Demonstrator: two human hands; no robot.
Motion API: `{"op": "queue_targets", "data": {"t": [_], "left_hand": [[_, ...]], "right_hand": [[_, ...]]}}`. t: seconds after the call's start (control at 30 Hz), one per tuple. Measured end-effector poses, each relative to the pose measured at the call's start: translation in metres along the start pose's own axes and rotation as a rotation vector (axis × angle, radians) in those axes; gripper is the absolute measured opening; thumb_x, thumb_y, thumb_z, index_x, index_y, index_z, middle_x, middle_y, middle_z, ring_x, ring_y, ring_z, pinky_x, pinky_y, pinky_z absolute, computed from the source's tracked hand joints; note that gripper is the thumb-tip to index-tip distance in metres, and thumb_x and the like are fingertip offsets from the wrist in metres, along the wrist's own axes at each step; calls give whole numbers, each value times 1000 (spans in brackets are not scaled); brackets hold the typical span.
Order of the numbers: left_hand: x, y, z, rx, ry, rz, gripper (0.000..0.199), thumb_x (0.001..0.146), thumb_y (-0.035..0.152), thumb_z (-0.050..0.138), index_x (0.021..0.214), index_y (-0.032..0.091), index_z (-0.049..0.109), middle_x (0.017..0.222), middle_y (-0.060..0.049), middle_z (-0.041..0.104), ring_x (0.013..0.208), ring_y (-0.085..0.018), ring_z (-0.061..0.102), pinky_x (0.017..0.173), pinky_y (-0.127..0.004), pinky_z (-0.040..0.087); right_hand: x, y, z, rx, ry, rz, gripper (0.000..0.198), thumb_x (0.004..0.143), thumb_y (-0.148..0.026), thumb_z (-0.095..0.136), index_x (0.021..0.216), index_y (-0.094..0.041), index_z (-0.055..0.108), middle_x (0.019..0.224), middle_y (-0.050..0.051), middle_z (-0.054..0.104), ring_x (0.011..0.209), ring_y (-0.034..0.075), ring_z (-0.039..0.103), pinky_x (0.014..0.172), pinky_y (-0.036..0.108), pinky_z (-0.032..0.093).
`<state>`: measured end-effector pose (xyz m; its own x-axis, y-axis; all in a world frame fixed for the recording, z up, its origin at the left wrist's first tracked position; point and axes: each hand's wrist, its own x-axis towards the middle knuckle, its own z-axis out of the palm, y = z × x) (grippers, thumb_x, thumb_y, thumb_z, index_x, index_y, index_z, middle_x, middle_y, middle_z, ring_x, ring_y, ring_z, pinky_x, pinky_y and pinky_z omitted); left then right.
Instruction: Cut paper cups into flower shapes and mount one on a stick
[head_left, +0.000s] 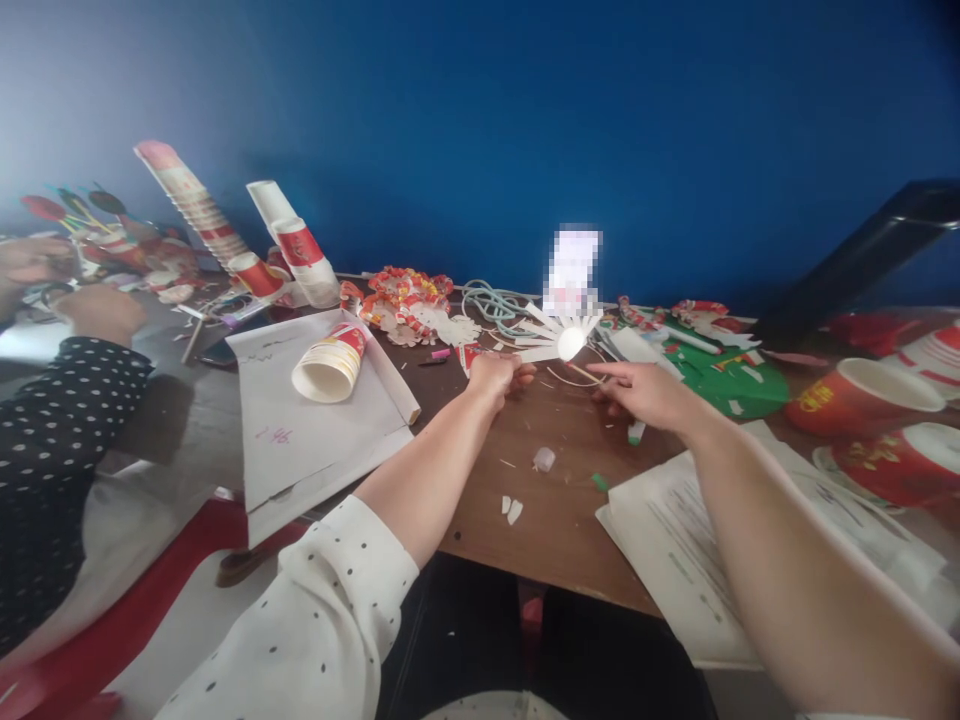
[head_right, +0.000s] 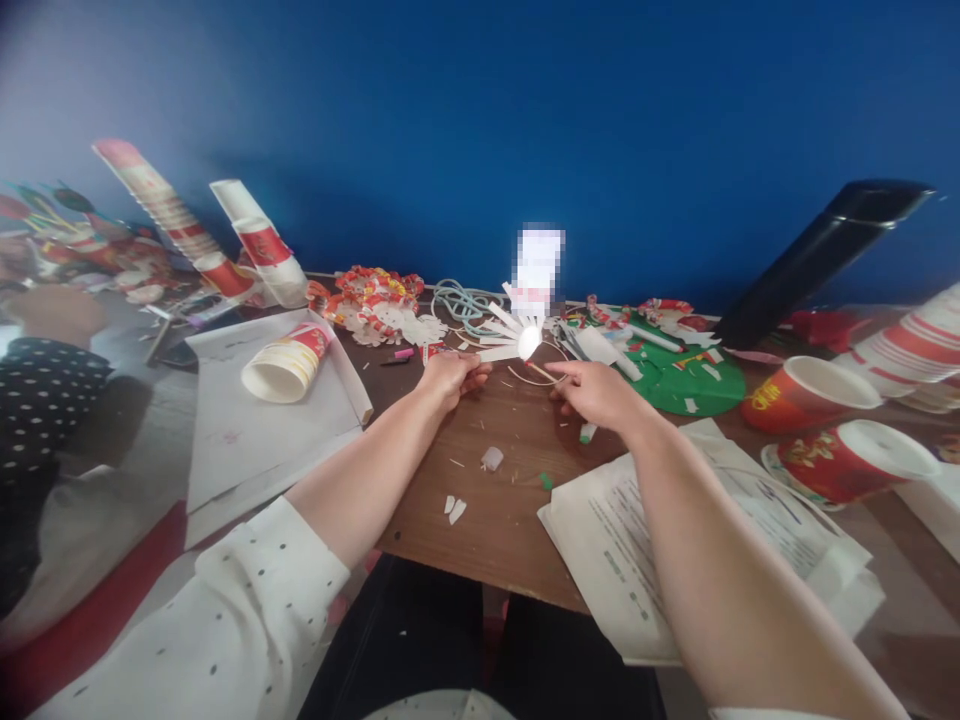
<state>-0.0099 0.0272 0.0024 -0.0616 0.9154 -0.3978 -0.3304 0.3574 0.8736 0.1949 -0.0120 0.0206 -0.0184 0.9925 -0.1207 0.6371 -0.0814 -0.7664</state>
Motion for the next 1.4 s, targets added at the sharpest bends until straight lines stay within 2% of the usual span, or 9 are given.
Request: {"op": "queue_targets", "data": {"t": [0.13,0.27,0.37,0.43,0.5,0.63,0.8,1.13,1.4], "left_hand": [[-1,-1,0,11,-10,8,6,78,3,60,79,8,57,60,-7,63,58,-12,64,60,-22,53],[5,-5,0,51,-35,10,11,75,5,64,81,11,57,62,-6,65,61,-14,66,60,-23,54],[7,-6,0,91,-50,-9,10,73,6,66,79,10,58,62,-8,66,60,-14,66,59,-23,54],[5,-5,1,98,-46,-7,8,73,6,65,75,10,58,62,-8,66,59,-15,66,57,-23,53],[1,-3,2,104,-50,-3,7,74,6,64,71,10,58,63,-8,66,56,-12,63,54,-21,51],[-3,0,1,141,-67,2,11,75,9,64,64,10,61,60,-4,62,45,-6,53,49,-18,45],[0,-3,-2,166,-87,59,13,72,13,67,61,12,60,51,1,54,40,-4,44,43,-18,33],[-5,-1,1,107,-113,16,13,73,13,65,60,11,62,48,1,50,40,-5,42,43,-18,32],[-6,-1,0,42,-209,-23,11,73,2,60,71,10,68,65,-4,62,49,-3,50,44,-13,35]], "right_hand": [[-6,3,-26,-79,-95,84,25,73,-7,65,94,-17,75,68,7,70,52,15,63,37,18,40],[-17,-7,-32,46,-223,63,24,74,-14,69,97,-16,74,68,7,68,54,15,62,38,19,44],[-23,-24,-11,409,-230,7,28,79,-18,64,107,-18,69,79,7,69,60,12,61,40,17,45],[-24,-34,12,640,-159,58,19,80,-12,59,96,-16,69,82,6,67,61,9,59,42,13,44],[-20,-39,34,775,-172,114,16,79,-6,54,86,-13,67,78,5,64,57,6,55,38,11,38],[-11,-39,59,920,-185,202,10,78,-4,53,79,-12,60,68,3,57,47,3,45,30,9,21],[-5,-38,64,961,-133,218,6,84,-12,51,79,-13,54,67,3,56,42,2,38,29,9,16],[0,-36,65,1091,-301,215,34,82,-5,49,112,-19,54,73,1,58,43,2,39,31,6,19],[-1,-33,61,1017,-215,219,45,80,-5,50,122,-21,54,70,2,59,42,3,38,32,7,19]]}}
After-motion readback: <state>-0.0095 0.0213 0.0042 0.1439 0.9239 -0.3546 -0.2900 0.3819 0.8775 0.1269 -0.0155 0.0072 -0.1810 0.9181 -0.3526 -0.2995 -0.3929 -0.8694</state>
